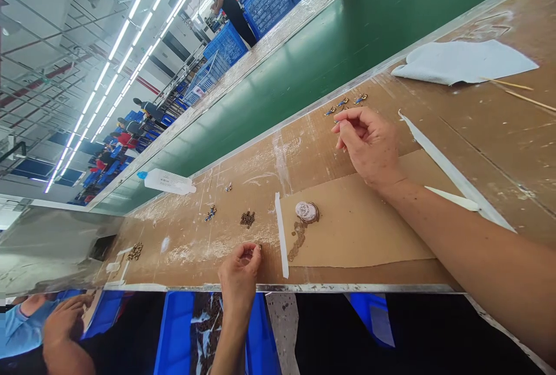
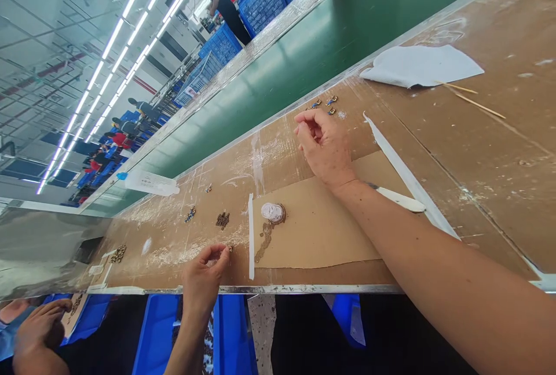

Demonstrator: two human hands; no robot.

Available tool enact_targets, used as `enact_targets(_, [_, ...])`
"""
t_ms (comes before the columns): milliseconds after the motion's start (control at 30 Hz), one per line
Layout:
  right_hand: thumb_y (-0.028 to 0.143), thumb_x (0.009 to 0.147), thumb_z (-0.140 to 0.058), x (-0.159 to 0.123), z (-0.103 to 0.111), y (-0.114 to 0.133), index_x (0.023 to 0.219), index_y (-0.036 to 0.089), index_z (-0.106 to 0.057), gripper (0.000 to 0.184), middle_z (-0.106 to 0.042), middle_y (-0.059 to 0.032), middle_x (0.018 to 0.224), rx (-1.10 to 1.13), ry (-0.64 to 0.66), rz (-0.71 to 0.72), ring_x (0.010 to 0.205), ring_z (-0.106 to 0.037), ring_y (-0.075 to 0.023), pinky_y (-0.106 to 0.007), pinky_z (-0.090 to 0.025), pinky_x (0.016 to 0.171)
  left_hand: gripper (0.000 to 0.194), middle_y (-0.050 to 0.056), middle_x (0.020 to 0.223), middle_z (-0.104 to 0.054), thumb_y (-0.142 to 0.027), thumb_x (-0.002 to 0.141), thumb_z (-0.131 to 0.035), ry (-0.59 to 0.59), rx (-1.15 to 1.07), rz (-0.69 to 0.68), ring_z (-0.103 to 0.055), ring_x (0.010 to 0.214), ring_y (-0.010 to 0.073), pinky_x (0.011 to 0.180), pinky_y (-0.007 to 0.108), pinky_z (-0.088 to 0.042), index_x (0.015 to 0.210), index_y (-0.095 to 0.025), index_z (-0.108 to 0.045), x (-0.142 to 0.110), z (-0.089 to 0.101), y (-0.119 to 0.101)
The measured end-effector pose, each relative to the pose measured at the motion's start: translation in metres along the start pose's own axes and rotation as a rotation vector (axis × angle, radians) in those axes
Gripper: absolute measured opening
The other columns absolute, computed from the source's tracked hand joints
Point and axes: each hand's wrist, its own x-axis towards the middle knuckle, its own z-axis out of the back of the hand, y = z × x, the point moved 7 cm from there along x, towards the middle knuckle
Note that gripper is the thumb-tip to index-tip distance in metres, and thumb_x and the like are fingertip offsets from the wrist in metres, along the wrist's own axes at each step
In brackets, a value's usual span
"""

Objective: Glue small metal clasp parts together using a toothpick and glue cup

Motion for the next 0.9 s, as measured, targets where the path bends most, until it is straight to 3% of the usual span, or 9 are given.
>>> enact_targets(400, [0.021,0.08,-0.047,-0.001,0.001,0.001,0.088,0.018,-0.059,0.014,-0.062,0.0009,0.076,-0.034,0.004,0.017,0.052,-0.053,-0.0066,-0.023,-0.043,0.053,0.028,0.002,0.064,-0.067,-0.044,0.07,-0.051,0.074,0.139,-0.091,-0.062,0.063,0.0193,0.064,0.029,-0.043,0.068,-0.02,-0.066,0.008,-0.003,-0.004])
enact_targets(667, [0.021,0.081,-0.047,0.0,0.002,0.006,0.089,0.018,-0.058,0.014,-0.062,0.0007,0.075,-0.051,0.006,0.056,0.054,-0.052,-0.0076,-0.024,-0.043,0.056,0.019,0.002,0.058,-0.066,-0.034,0.069,-0.051,0.148,0.267,-0.135,-0.062,0.057,0.0189,0.055,0.026,-0.039,0.061,-0.022,-0.064,0.016,-0.003,-0.021])
enact_targets(900, [0.024,0.082,-0.048,-0.002,0.003,0.01,0.09,0.018,-0.059,0.015,-0.063,0.0002,0.076,-0.102,0.011,0.095,0.057,-0.052,-0.008,-0.024,-0.044,0.059,0.017,0.001,0.057,-0.067,-0.031,0.068,-0.054,0.182,0.24,-0.119,-0.062,0.057,0.0184,0.056,0.026,-0.041,0.059,-0.021,-0.065,0.021,0.0,-0.018])
